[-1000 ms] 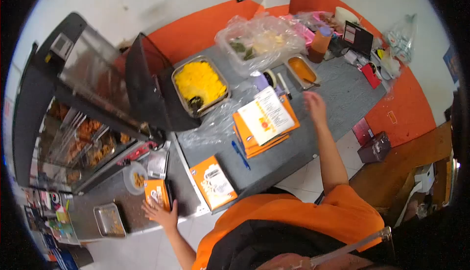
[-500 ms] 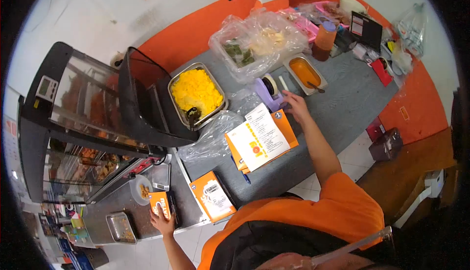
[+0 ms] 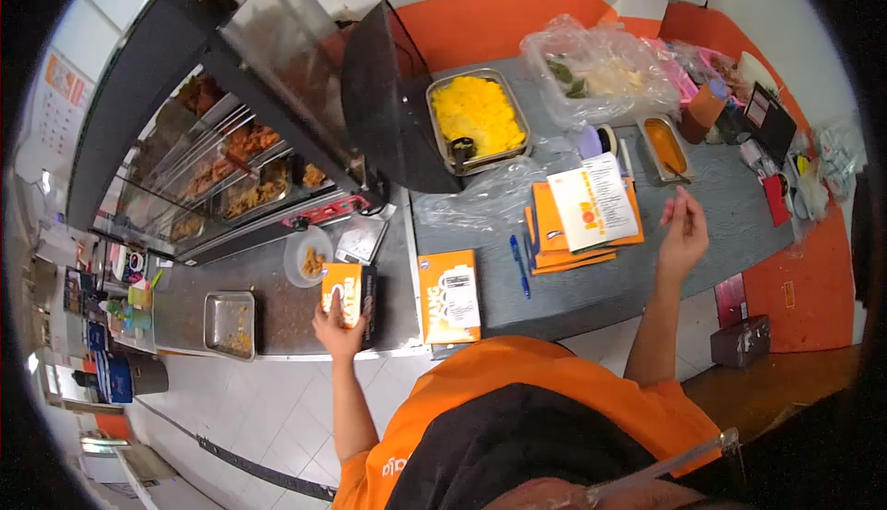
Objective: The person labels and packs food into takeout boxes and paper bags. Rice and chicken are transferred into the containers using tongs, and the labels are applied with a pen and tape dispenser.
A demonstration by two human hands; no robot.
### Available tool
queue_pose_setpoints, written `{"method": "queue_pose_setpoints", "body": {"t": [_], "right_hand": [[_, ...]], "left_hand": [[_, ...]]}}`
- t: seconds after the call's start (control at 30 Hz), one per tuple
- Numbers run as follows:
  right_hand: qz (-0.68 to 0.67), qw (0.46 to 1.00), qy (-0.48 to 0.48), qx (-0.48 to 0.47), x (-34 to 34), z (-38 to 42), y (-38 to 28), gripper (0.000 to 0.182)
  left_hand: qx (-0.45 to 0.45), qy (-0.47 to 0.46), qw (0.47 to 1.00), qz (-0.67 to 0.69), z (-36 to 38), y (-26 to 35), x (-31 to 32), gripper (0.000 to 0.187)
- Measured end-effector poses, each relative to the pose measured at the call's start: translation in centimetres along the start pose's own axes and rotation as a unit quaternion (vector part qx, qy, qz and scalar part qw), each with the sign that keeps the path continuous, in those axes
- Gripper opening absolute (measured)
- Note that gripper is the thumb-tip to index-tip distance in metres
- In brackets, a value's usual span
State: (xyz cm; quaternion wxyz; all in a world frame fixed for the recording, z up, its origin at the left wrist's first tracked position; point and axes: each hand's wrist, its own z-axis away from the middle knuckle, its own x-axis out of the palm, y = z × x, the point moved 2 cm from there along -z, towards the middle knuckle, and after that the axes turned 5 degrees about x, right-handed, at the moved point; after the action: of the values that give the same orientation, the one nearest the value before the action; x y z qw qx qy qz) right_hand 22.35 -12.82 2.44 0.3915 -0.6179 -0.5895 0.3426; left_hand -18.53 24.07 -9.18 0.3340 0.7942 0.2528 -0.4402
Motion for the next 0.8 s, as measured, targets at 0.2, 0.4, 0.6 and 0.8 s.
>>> {"method": "queue_pose_setpoints", "body": {"t": [0.2, 0.4, 0.6, 0.8], "right_hand": [[-0.070, 0.827, -0.550, 0.098, 13.0, 14.9, -12.9, 0.006], [-0.006, 0.838, -0.545, -0.011, 19.9, 22.3, -11.6, 0.064], [0.062, 0.871, -0.477, 0.103, 20.0, 24.3, -10.0, 0.085], [0.268, 0.860, -0.430, -0.055, 20.0, 29.0, -3.1, 0.094]], "left_hand": [[0.061, 0.060, 0.995, 0.054, -1.4, 9.2, -4.5, 0.076], [0.119, 0.091, 0.987, 0.057, -1.6, 12.0, -7.4, 0.069], [0.050, -0.001, 0.941, 0.335, 0.0, 7.7, -6.9, 0.077], [-0.014, -0.040, 0.973, 0.227, 2.4, 4.1, -2.7, 0.074]]}}
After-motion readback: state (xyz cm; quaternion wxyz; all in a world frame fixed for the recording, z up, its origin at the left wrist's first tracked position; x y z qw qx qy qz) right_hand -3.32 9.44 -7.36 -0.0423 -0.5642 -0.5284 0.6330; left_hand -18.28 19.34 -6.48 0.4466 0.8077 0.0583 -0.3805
